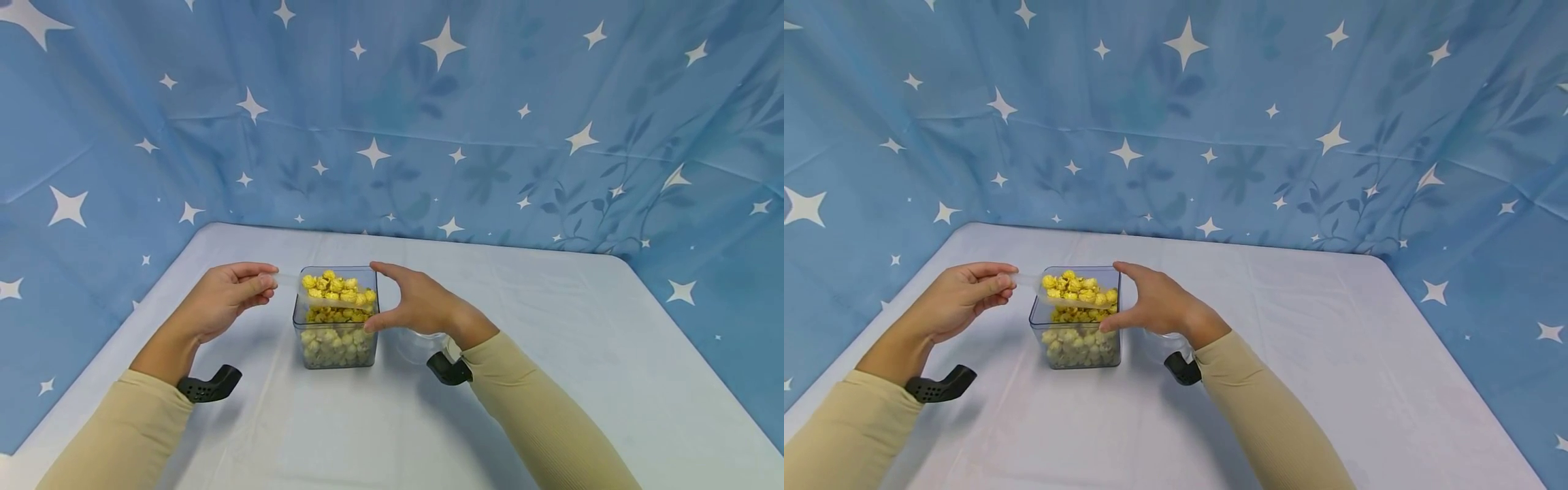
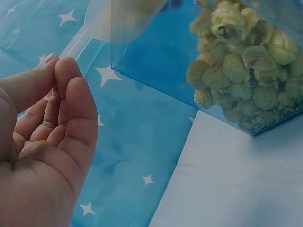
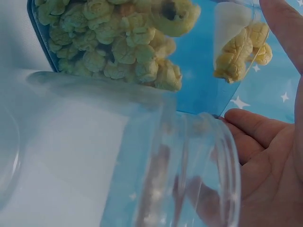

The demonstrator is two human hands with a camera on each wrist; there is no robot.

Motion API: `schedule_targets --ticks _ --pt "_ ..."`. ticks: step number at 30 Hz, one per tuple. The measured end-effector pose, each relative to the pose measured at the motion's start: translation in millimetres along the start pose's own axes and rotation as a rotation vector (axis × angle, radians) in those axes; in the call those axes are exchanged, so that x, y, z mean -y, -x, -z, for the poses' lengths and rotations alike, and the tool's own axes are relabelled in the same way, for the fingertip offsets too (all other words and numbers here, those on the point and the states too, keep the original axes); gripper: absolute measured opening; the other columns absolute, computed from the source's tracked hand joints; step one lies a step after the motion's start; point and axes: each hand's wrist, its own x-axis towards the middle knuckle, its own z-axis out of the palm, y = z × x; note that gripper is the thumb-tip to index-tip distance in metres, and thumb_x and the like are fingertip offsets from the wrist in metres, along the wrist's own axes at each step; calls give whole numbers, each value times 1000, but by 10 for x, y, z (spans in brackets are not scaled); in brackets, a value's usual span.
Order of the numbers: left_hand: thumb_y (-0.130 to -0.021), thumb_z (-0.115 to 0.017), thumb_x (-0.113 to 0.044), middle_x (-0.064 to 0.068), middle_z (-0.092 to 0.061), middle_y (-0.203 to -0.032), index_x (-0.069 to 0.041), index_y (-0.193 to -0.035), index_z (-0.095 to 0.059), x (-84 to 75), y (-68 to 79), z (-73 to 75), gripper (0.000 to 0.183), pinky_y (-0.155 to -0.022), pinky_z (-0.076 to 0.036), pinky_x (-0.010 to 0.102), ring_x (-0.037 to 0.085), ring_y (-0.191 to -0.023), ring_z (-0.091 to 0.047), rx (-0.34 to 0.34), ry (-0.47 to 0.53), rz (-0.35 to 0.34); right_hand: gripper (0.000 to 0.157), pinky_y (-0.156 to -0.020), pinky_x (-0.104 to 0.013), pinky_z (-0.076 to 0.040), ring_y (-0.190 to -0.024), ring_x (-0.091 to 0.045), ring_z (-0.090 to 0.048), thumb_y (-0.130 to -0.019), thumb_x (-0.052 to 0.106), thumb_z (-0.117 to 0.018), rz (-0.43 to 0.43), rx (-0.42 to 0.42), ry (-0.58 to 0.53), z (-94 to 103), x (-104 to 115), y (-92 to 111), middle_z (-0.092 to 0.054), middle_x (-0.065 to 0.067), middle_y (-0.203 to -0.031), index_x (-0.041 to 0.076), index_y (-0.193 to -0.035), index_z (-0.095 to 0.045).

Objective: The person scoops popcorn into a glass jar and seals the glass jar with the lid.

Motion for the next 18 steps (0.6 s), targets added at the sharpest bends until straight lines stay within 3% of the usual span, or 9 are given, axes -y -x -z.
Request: schedule_targets --ticks 18 --pt "-103 -59 -11 -2 -66 -96 7 -126 -57 -77 39 70 29 -83 -54 22 9 -89 -64 -32 -17 2 101 -114 -50 -29 -148 -24 -26 -80 45 -84 8 -1 6 5 -4 3 -28 -1 -162 18 -160 -28"
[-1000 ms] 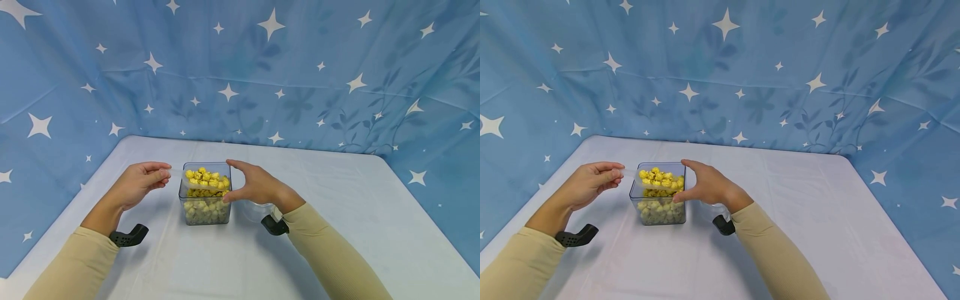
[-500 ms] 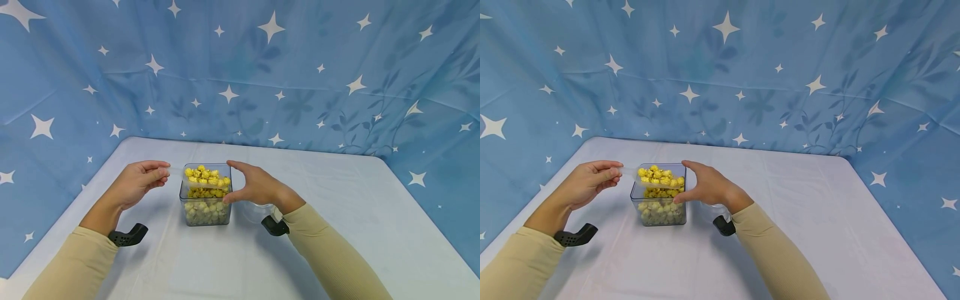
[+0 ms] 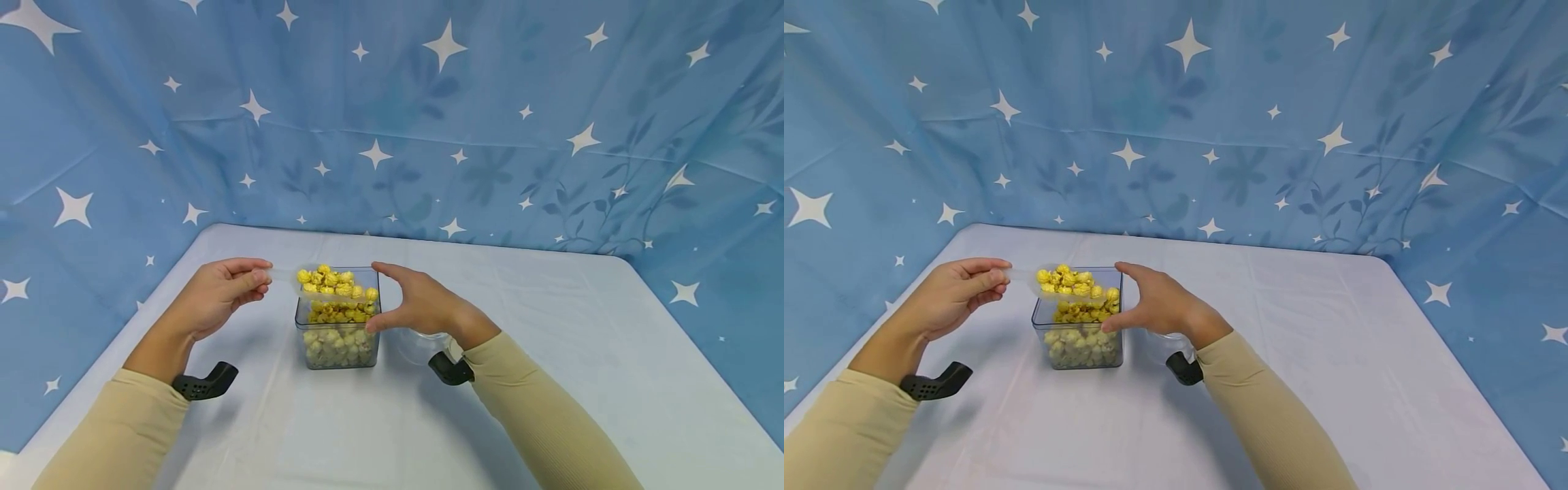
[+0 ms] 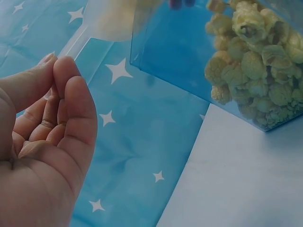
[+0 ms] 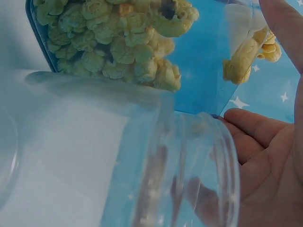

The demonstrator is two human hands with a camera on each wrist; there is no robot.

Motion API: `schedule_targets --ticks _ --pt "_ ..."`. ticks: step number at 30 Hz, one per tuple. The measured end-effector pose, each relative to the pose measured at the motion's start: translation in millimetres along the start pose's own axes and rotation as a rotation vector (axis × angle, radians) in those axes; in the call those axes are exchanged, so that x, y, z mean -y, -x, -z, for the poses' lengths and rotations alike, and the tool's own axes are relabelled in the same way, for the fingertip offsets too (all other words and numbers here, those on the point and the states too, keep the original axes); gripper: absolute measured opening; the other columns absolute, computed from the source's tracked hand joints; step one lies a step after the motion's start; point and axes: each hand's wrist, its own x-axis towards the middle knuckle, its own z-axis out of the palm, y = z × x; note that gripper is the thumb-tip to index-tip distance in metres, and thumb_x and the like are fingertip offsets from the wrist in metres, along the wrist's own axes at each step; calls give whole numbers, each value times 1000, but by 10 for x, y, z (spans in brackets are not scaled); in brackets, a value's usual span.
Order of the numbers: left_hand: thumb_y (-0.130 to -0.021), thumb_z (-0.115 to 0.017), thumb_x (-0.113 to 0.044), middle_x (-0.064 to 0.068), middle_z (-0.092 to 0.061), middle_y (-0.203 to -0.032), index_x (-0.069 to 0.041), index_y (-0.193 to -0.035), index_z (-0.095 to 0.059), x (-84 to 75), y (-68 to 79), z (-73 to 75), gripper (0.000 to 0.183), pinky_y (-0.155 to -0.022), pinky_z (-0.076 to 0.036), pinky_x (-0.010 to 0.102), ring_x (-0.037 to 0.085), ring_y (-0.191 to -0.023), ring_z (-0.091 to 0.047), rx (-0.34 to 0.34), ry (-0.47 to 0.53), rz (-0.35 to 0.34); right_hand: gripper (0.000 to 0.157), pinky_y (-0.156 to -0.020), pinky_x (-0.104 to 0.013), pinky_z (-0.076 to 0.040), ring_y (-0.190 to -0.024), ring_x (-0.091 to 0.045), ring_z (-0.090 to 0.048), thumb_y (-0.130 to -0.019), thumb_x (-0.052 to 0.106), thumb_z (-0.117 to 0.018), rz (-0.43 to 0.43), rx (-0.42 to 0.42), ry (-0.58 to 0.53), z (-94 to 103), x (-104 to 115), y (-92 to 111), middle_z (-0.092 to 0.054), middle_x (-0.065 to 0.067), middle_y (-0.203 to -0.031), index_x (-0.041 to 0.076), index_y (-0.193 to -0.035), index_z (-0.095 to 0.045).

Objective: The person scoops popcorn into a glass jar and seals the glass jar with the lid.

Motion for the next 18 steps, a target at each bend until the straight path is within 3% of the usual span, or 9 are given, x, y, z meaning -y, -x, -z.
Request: schedule_targets --ticks 11,18 --pt "-101 -61 -9 0 -66 -94 -8 -114 -65 -7 28 39 13 -81 -54 21 10 -87 -64 2 95 -22 101 -114 -51 -29 -148 -24 -25 -80 45 -84 -3 -5 -5 -3 -8 6 -28 -1 -162 18 -160 -28" --pt "-101 -61 -8 1 -67 -95 -12 -111 -67 -16 32 37 12 -81 -54 21 10 -87 -64 3 130 -29 96 -110 -53 -35 -145 -29 -32 -80 45 -84 18 -77 -55 23 -96 71 -32 2 -160 23 -158 -33"
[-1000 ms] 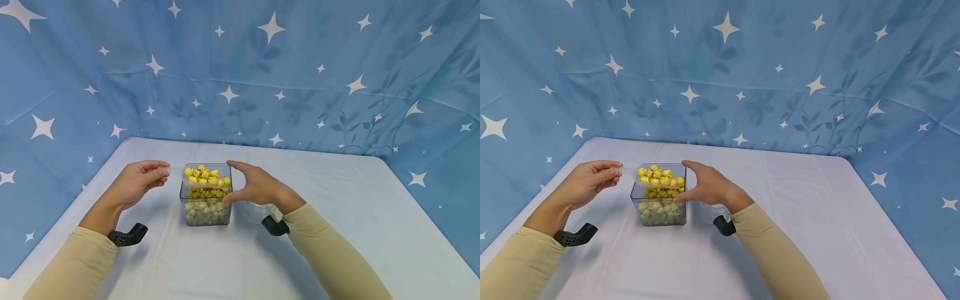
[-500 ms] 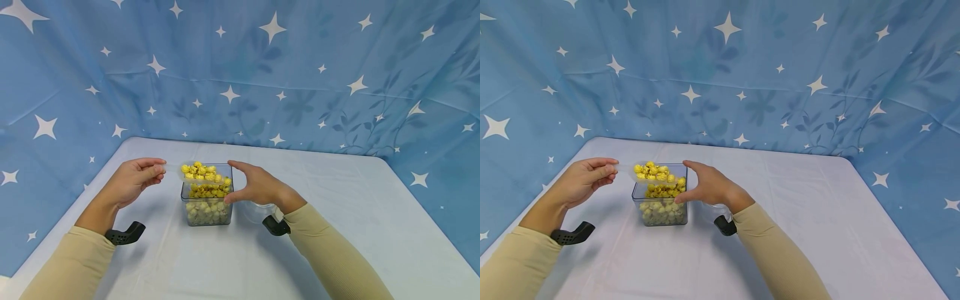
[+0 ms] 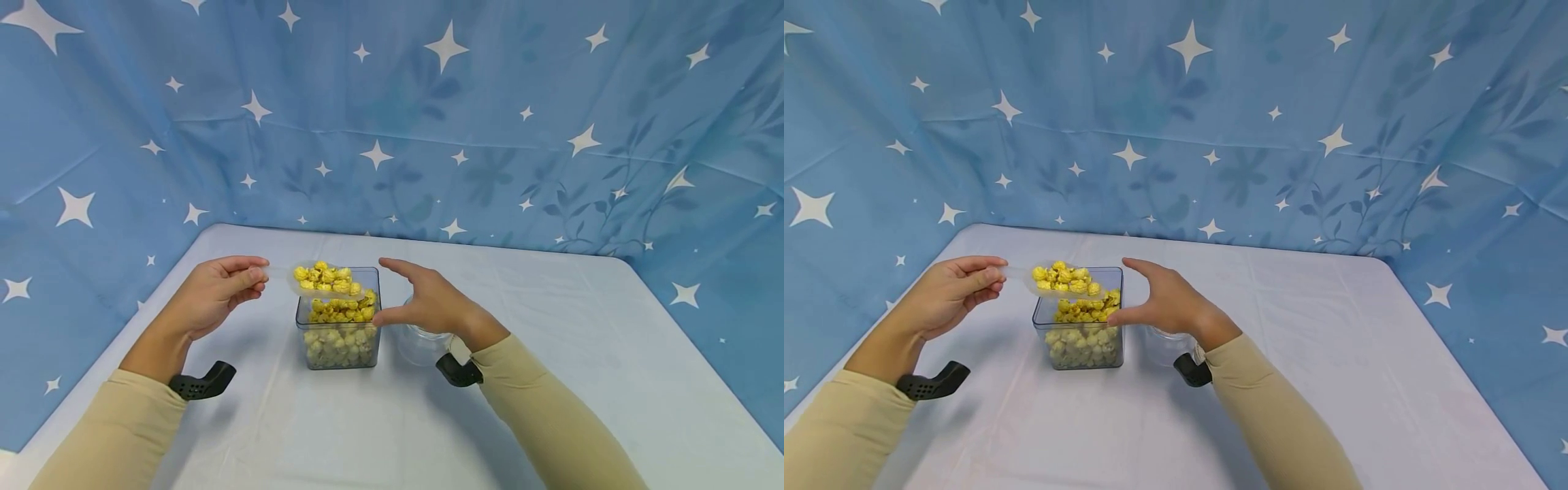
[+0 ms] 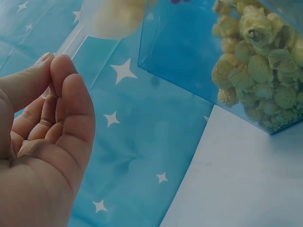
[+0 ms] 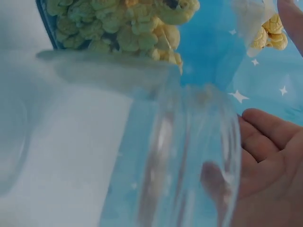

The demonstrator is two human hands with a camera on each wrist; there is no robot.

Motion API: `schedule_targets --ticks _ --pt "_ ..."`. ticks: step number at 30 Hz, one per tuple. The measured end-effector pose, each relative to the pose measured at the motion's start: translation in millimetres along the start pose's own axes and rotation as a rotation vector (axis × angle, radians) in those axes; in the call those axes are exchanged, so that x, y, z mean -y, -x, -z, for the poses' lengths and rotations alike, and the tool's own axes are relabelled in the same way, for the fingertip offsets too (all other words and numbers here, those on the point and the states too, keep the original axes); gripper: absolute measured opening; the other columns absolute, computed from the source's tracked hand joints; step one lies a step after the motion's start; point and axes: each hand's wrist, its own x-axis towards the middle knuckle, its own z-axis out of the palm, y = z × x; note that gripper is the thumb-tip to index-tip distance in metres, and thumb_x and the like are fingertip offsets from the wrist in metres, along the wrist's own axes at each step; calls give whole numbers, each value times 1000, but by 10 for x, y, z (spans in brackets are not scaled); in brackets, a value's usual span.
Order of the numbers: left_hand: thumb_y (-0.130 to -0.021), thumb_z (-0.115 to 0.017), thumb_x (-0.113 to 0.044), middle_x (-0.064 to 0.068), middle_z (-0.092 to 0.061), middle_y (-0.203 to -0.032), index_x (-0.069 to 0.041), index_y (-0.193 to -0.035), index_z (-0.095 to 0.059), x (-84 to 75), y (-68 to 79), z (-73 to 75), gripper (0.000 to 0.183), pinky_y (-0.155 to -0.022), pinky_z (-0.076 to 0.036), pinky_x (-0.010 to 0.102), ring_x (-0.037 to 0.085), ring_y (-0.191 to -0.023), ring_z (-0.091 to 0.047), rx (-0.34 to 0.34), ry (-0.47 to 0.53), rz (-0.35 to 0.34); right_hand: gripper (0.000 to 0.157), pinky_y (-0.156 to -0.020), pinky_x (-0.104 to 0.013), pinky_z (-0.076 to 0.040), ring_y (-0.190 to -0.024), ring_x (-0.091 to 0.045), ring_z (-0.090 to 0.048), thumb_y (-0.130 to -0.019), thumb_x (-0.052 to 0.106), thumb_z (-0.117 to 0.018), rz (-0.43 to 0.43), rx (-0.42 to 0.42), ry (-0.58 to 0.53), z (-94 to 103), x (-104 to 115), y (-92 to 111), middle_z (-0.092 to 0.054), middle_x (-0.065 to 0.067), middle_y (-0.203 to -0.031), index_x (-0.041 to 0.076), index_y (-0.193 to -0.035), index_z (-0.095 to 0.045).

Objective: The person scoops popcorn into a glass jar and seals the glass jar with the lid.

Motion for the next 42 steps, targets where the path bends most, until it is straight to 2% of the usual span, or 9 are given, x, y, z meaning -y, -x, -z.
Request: schedule_targets --ticks 4,10,16,22,27,34,42 --pt "-101 -61 -7 1 -67 -94 -8 -112 -67 2 -4 -22 13 -80 -54 21 10 -86 -65 8 32 -18 89 -105 -56 -40 -137 -36 -41 -80 39 -85 15 -55 -38 61 -16 103 -38 2 -157 23 -155 -40" --pt "-101 -61 -5 1 -68 -93 -13 -109 -69 -8 -23 -87 14 -80 -55 22 10 -86 -65 38 62 -47 80 -102 -60 -42 -131 -39 -46 -81 36 -84 26 -143 -62 144 -81 275 -45 1 -152 20 -150 -47" --pt "-101 -61 -8 2 -67 -94 -1 -118 -63 -71 -60 -158 19 -81 -54 22 11 -87 -65 42 43 -33 77 -105 -59 -39 -133 -39 -45 -83 32 -83 18 -191 -66 174 -248 414 -45 -4 -152 16 -150 -46" --pt "-101 -61 -8 3 -68 -94 -1 -117 -64 -107 -107 -248 18 -81 -54 23 10 -87 -65 72 56 -47 87 -105 -57 -40 -132 -40 -47 -79 35 -86 -53 -194 -95 109 -413 508 -43 -10 -153 15 -151 -43" --pt "-101 -62 -9 1 -67 -94 -4 -116 -65 -125 -147 -331 16 -82 -54 22 10 -86 -64 85 57 -46 92 -102 -55 -44 -129 -41 -48 -78 31 -88 -116 -175 -143 7 -538 540 -41 -12 -153 10 -152 -38" --pt "-102 -60 -8 2 -67 -95 -8 -115 -65 -152 -225 -452 15 -83 -54 23 10 -86 -64 102 31 -32 95 -102 -54 -44 -130 -45 -48 -77 28 -88 -176 -168 -192 -98 -604 533 -42 -13 -151 7 -153 -35" --pt "-104 -55 -9 3 -64 -99 11 -132 -51 -181 -311 -549 35 -86 -53 25 12 -90 -62 120 -85 -14 96 -103 -53 -43 -131 -42 -48 -77 29 -89 -206 -171 -197 -108 -614 514 -41 -14 -152 6 -153 -34"
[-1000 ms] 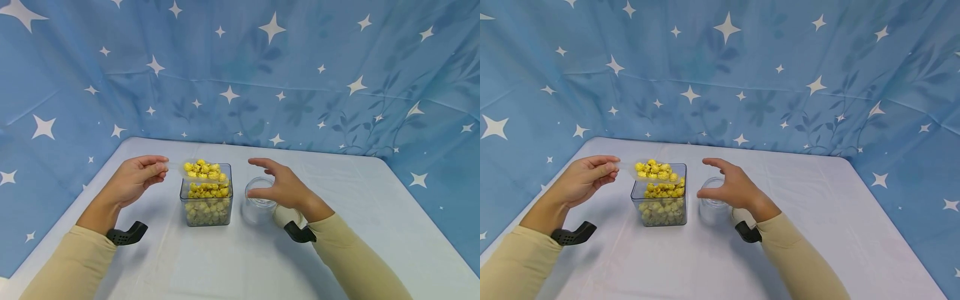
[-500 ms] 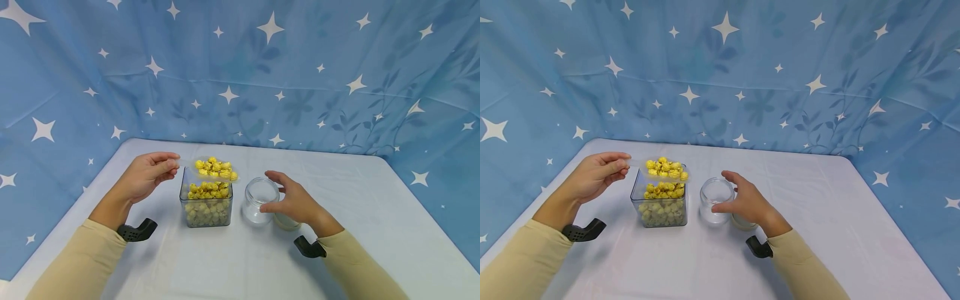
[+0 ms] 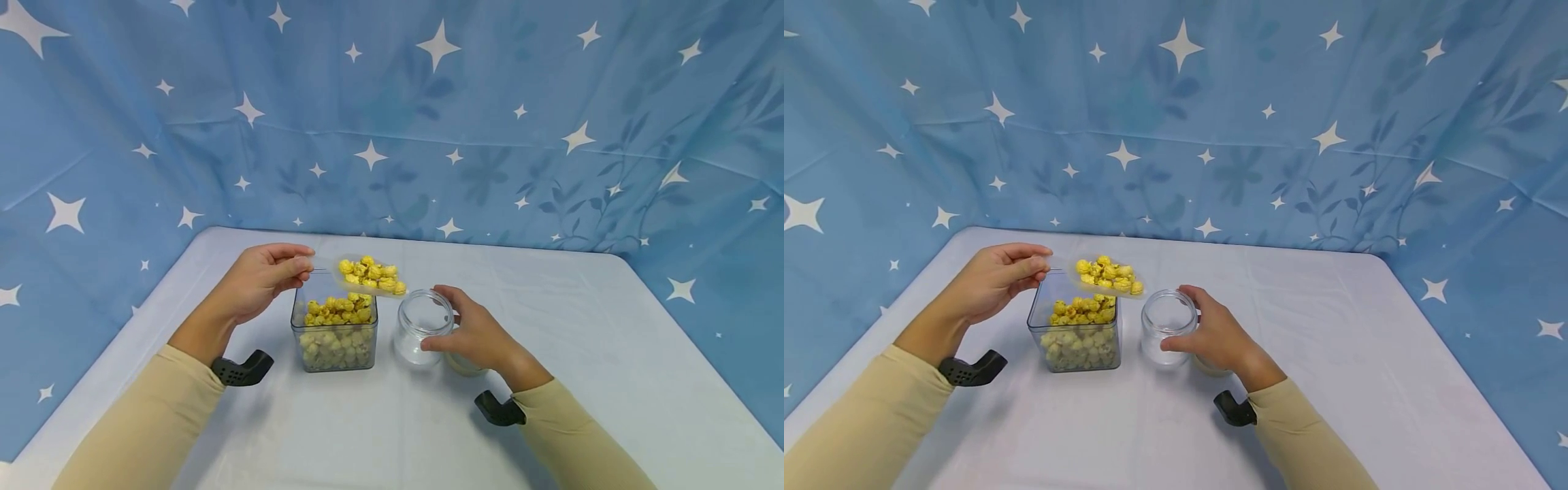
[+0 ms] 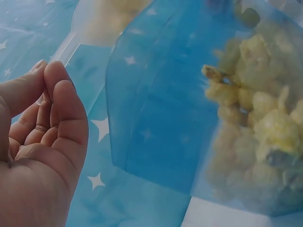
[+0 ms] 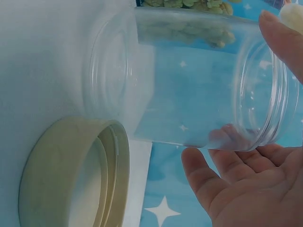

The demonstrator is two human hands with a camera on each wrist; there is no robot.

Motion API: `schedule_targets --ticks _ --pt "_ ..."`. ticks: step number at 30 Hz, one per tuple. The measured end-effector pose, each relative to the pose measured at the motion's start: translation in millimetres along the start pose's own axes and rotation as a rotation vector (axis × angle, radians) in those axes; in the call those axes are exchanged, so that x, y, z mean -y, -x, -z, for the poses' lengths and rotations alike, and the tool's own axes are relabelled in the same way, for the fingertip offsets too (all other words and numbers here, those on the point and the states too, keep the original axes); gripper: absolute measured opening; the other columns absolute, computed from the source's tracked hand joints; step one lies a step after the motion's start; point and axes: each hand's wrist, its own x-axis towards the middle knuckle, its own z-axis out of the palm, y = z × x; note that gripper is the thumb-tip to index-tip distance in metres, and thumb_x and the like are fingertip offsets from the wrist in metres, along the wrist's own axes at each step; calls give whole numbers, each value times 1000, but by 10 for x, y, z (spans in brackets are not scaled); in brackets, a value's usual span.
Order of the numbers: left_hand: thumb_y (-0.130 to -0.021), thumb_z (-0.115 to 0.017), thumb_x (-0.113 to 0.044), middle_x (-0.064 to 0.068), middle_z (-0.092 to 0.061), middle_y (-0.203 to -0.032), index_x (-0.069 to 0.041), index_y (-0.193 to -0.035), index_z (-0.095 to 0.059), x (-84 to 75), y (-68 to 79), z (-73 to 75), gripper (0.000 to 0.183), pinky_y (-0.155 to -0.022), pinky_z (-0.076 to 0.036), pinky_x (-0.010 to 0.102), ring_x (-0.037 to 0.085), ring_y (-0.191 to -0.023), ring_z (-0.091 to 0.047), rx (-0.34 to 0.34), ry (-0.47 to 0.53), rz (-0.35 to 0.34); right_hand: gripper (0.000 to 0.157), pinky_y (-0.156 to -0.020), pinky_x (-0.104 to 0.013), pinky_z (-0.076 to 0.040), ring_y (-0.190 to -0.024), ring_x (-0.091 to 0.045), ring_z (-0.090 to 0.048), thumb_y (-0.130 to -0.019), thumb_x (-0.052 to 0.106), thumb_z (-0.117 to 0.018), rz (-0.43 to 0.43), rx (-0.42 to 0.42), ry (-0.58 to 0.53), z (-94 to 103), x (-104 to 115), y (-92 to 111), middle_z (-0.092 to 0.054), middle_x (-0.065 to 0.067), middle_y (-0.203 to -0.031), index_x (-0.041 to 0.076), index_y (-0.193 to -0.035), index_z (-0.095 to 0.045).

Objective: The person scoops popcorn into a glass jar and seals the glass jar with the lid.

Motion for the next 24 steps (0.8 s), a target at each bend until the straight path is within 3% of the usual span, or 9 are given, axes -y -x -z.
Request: schedule_targets --ticks 10,16,24 --pt "-105 -54 -9 3 -64 -99 12 -134 -52 -28 -116 -97 36 -86 -53 27 14 -91 -62 36 -73 23 98 -103 -54 -43 -131 -42 -49 -77 31 -89 -17 4 0 7 -11 -11 -39 -15 -153 6 -153 -33" --pt "-104 -57 -10 6 -65 -101 10 -133 -55 -35 -184 -130 36 -89 -54 32 23 -98 -63 44 -116 37 98 -103 -54 -44 -131 -43 -48 -77 30 -89 -15 6 23 25 10 -12 -39 -17 -153 5 -153 -33" --pt "-102 -60 -13 9 -67 -103 8 -130 -59 -52 -235 -171 35 -88 -54 33 19 -95 -64 48 -167 51 98 -103 -53 -44 -132 -43 -47 -77 30 -89 -23 12 24 33 14 -18 -38 -17 -153 4 -153 -33"
